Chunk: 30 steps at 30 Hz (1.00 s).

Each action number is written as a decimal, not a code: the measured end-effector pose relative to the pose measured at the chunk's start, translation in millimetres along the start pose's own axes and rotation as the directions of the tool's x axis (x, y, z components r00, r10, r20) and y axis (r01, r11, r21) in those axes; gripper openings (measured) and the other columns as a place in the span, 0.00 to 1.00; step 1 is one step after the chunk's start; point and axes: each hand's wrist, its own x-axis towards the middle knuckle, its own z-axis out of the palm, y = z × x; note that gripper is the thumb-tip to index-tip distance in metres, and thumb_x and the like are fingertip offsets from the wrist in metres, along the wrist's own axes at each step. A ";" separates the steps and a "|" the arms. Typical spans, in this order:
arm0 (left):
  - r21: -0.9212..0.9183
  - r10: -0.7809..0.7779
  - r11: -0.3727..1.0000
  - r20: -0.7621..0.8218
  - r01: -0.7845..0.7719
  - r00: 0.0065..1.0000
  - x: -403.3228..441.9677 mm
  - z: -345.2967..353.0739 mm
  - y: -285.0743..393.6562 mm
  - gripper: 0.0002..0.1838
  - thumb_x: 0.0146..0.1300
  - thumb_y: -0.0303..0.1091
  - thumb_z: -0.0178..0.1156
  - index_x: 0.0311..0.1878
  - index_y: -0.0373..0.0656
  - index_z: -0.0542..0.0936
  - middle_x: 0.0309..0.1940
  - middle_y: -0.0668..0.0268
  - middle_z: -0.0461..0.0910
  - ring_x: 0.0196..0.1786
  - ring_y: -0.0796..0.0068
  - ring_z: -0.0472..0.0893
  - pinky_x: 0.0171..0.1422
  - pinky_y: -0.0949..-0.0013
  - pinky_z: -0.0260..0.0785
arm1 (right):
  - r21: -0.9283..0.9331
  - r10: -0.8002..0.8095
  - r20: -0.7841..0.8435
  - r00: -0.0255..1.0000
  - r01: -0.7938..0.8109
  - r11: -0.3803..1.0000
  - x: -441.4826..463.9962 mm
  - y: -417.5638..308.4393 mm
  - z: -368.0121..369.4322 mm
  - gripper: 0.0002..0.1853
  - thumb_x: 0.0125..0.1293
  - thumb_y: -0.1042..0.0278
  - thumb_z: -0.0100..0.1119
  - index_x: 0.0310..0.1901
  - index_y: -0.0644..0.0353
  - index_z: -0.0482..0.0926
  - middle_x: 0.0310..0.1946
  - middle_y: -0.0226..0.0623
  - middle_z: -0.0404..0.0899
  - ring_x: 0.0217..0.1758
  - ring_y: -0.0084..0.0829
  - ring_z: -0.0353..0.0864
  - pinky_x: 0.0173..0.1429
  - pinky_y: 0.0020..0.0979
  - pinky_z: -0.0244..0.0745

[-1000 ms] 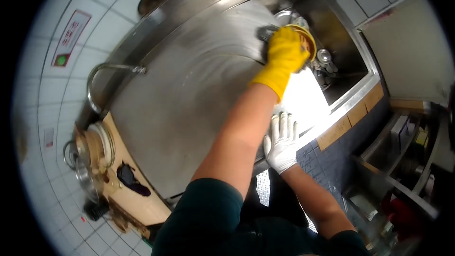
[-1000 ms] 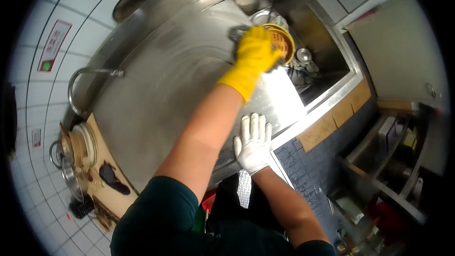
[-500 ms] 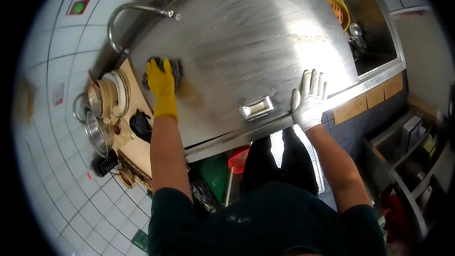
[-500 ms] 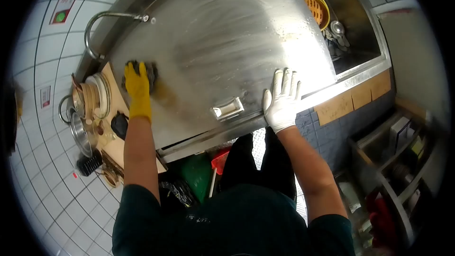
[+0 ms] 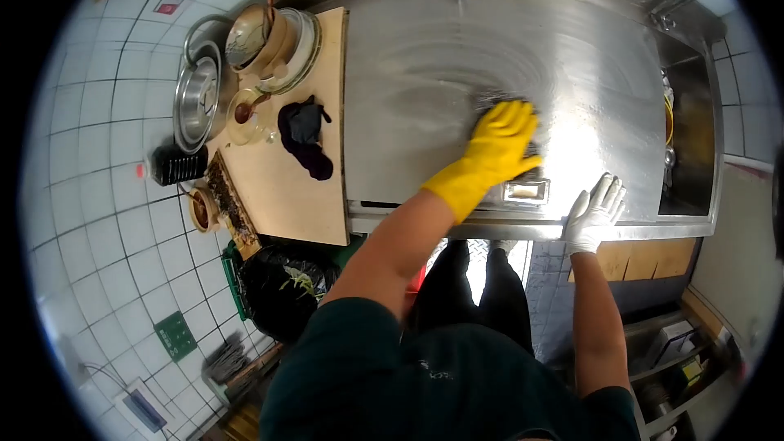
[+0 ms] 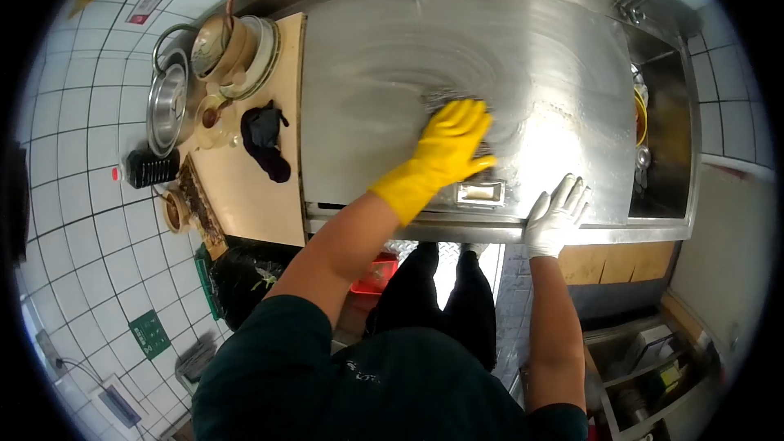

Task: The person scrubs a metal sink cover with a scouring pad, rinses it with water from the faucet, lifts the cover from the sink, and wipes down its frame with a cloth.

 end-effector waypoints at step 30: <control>0.306 -0.432 0.828 -0.185 0.470 0.883 -128.9 -123.1 -43.3 0.43 0.61 0.61 0.77 0.74 0.43 0.82 0.78 0.40 0.74 0.78 0.34 0.72 0.84 0.35 0.61 | -0.172 0.063 0.014 0.998 -0.060 0.983 0.7 9.2 23.1 0.39 0.88 0.45 0.42 0.92 0.54 0.54 0.93 0.47 0.52 0.97 0.50 0.47 0.96 0.54 0.44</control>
